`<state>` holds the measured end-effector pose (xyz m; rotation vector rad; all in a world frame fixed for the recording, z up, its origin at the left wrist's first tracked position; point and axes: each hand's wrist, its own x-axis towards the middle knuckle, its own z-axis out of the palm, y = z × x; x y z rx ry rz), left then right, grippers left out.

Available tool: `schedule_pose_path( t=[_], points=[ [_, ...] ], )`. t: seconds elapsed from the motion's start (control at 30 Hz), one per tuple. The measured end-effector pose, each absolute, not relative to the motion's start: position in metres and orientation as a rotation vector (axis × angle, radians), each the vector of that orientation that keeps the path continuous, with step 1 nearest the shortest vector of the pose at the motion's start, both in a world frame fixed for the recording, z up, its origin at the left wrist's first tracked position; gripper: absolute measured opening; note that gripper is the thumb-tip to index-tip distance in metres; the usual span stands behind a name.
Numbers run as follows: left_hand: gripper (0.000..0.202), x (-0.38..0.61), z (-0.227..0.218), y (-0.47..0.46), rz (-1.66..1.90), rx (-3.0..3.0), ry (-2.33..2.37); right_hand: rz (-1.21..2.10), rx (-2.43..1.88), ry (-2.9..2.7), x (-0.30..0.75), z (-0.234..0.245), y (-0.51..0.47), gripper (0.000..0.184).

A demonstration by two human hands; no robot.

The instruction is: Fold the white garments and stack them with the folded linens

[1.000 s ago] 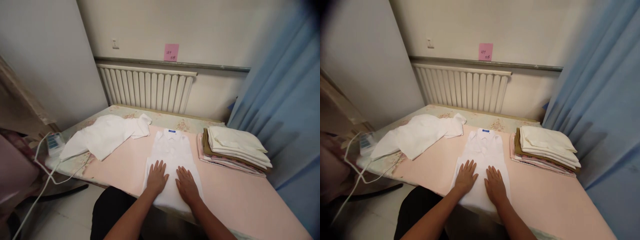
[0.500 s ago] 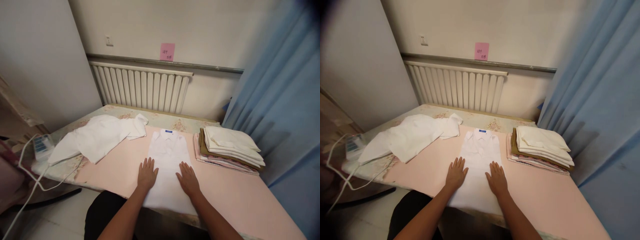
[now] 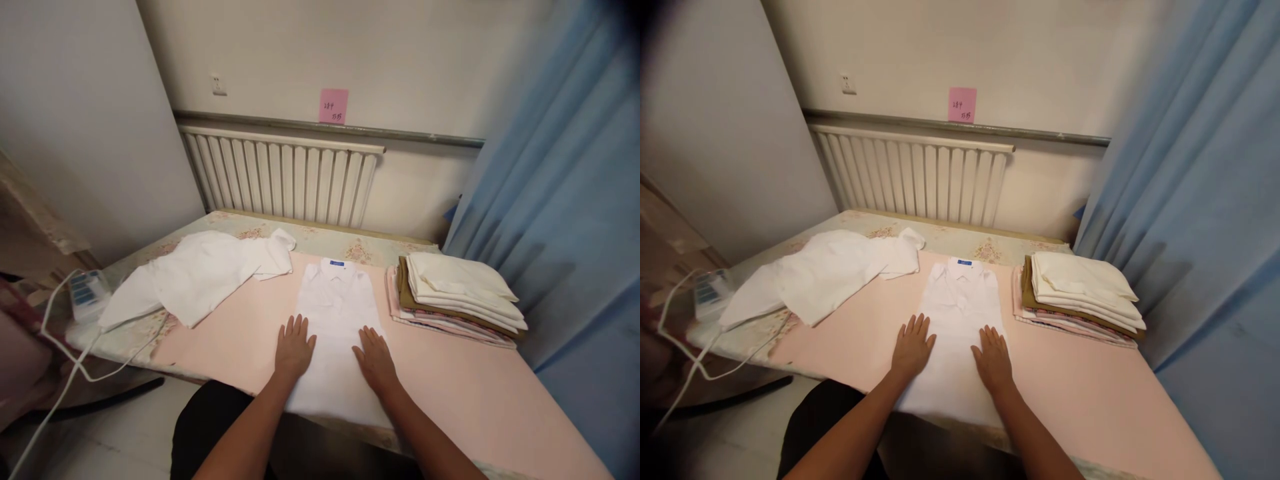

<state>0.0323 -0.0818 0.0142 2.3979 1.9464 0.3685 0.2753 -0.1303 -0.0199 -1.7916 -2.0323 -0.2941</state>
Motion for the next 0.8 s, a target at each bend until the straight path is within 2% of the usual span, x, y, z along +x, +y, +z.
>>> schedule_pose_path(
  t=[0.23, 0.53, 0.67, 0.8],
  points=[
    [0.058, 0.032, 0.01, -0.082, 0.427, 2.438, 1.939, -0.257, -1.635, -2.234, 0.25, -0.015, -0.176, 0.047],
    [0.056, 0.031, 0.014, -0.089, 0.376, 2.43, 1.949, -0.317, -1.727, -2.211, 0.291, -0.012, -0.216, 0.048],
    [0.054, 0.036, 0.014, -0.111, 0.297, 2.388, 1.967, -0.331, -1.734, -2.19, 0.291, -0.014, -0.22, 0.048],
    [0.054, 0.058, 0.006, -0.149, 0.337, 2.526, 1.768, -0.333, -1.716, -2.161, 0.289, -0.014, -0.22, 0.047]
  ],
)
